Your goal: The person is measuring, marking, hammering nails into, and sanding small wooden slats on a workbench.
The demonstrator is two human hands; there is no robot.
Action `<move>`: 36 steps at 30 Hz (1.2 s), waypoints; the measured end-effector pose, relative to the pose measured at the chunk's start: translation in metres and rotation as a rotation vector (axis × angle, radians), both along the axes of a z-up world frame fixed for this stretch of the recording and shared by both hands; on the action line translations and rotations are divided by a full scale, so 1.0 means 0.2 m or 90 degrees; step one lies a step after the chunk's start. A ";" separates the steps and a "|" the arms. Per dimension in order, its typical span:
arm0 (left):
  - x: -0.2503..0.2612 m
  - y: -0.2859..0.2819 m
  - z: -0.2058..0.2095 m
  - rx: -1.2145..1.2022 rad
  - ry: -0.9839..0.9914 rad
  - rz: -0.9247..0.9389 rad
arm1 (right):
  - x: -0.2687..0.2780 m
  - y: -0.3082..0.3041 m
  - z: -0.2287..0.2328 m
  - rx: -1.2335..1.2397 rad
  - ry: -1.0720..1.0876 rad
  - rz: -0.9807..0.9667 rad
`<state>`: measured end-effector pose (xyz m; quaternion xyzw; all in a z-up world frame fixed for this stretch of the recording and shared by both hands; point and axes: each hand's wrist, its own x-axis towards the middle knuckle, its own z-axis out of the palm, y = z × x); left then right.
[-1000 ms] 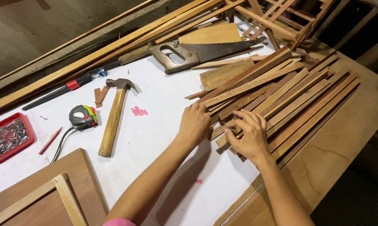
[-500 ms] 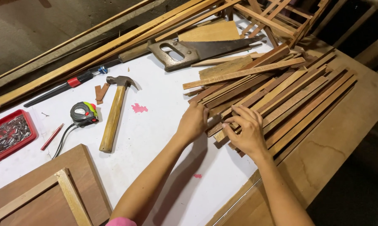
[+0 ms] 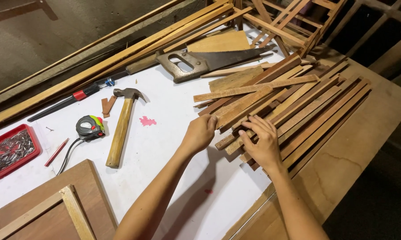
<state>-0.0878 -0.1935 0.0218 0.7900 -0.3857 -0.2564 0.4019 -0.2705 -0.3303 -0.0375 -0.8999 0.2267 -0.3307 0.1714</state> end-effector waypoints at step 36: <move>-0.17 0.60 0.04 -0.169 -0.490 -0.002 | 0.14 0.44 0.18 -0.219 -0.054 0.117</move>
